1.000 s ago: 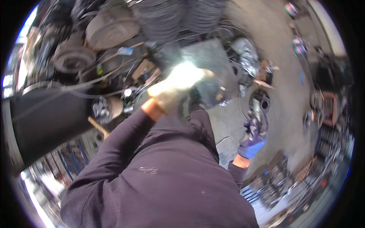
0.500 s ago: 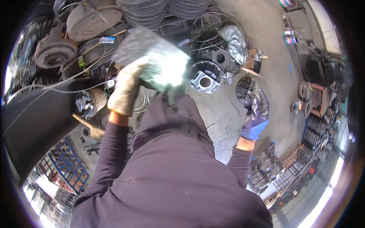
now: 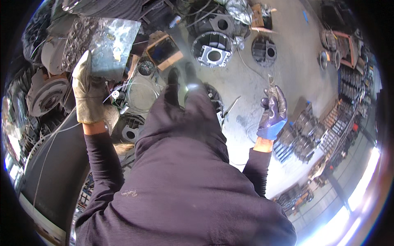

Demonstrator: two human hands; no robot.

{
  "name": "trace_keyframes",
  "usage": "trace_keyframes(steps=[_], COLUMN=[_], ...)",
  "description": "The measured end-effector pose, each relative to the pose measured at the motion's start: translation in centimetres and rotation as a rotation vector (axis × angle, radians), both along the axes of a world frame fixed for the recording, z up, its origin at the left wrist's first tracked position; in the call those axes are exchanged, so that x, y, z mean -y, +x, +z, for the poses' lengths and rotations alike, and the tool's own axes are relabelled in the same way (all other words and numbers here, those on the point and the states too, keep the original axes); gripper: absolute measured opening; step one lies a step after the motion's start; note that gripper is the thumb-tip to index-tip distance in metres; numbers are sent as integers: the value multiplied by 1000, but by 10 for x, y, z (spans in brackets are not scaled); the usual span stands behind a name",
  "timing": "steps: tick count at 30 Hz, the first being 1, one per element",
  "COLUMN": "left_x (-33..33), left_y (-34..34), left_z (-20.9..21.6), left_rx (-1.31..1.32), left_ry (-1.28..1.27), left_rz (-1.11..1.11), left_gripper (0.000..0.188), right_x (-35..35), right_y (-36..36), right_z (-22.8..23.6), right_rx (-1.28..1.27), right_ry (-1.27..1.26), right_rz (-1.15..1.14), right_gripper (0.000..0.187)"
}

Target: The person scrapes a metal part with a handheld tool, removing material from its surface. They hold the part steady with one hand and scrape with the other, occasionally adjusting their position and the part's orientation.

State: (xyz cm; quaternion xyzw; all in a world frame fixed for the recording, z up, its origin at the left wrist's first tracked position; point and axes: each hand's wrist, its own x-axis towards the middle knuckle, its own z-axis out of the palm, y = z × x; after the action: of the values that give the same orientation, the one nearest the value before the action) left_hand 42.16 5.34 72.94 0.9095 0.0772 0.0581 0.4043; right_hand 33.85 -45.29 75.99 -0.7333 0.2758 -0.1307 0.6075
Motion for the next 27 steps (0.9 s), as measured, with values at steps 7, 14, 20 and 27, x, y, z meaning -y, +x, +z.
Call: trace_keyframes(steps=[7, 14, 20, 27], left_x=[3, 59, 14, -90], left_y=[58, 89, 79, -26], left_z=[-44, -32, 27, 74], left_rx=[-78, -155, 332, 234], left_ry=[-342, -505, 440, 360], left_rz=[-129, -379, -576, -120], left_gripper=[51, 39, 73, 66], right_x=[-11, -38, -36, -51], right_y=[-50, -49, -16, 70], right_z=[-28, -30, -23, -31], right_rx=[-25, -29, -233, -136], right_ry=[84, 5, 5, 39], right_rz=[-174, -84, 36, 458], right_gripper=[37, 35, 38, 42])
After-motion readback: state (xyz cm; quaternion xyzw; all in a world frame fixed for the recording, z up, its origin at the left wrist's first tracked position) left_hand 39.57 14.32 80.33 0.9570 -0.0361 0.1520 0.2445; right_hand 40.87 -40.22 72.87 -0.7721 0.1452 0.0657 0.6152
